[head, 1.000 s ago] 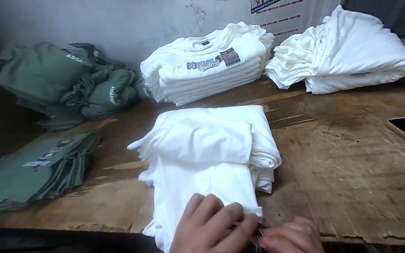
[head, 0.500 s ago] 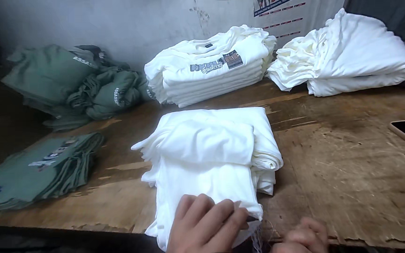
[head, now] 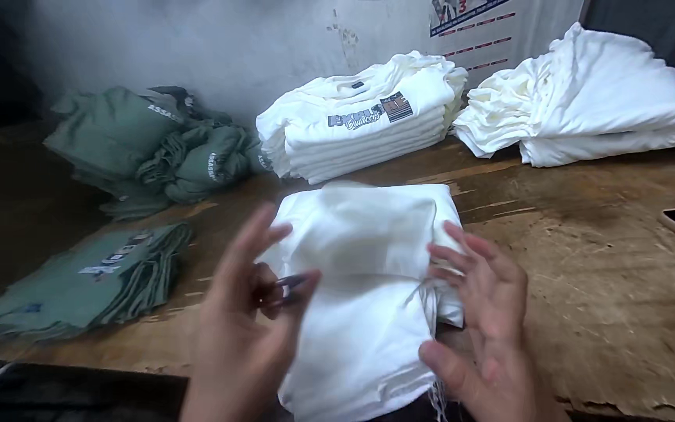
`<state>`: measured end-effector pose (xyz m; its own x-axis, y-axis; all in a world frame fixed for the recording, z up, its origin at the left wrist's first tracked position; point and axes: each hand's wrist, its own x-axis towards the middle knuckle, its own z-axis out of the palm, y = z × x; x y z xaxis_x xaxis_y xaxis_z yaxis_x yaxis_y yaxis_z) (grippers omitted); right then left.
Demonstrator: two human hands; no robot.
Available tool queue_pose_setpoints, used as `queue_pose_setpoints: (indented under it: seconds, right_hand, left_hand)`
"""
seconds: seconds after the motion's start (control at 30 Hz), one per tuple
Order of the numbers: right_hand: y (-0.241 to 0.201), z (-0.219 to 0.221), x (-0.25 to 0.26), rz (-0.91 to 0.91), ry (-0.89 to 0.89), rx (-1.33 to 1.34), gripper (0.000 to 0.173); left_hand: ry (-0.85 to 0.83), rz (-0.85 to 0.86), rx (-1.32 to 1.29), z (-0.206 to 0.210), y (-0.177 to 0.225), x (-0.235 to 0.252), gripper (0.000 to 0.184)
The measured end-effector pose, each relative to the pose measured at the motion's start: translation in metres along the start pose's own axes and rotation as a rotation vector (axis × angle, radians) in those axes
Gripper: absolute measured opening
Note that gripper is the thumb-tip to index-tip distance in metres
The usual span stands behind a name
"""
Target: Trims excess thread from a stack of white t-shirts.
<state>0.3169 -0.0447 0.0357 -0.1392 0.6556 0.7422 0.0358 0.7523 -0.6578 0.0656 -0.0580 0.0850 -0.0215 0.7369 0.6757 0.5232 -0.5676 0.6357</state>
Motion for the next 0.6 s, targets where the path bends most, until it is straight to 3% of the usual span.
queue_pose_setpoints:
  seconds: [0.1, 0.2, 0.23, 0.3, 0.4, 0.5, 0.6]
  right_hand:
    - [0.006, -0.003, -0.020, -0.021, -0.070, -0.345, 0.063]
    - [0.014, -0.008, -0.052, 0.043, -0.031, -0.317, 0.011]
    - [0.012, -0.013, -0.059, 0.081, 0.034, -0.283, 0.006]
    - [0.002, -0.026, -0.060, 0.181, 0.130, -0.275, 0.006]
    - [-0.009, -0.030, -0.052, 0.325, 0.076, -0.292, 0.021]
    - [-0.014, -0.015, -0.046, 0.454, 0.013, -0.309, 0.031]
    - [-0.013, -0.006, -0.049, 0.473, 0.041, -0.350, 0.017]
  left_hand:
    - [-0.205, 0.076, -0.048, 0.020, -0.002, -0.023, 0.026]
    - [-0.378, 0.037, -0.018, 0.036, -0.013, -0.050, 0.019]
    - [-0.377, 0.025, 0.014, 0.039, -0.018, -0.055, 0.018]
    - [-0.364, 0.004, 0.045, 0.035, -0.020, -0.057, 0.024]
    - [-0.320, 0.052, 0.176, 0.034, -0.007, -0.048, 0.043]
    - [-0.283, 0.185, 0.282, 0.049, 0.010, -0.038, 0.034]
    - [-0.276, 0.341, 0.455, 0.064, 0.025, -0.033, 0.017]
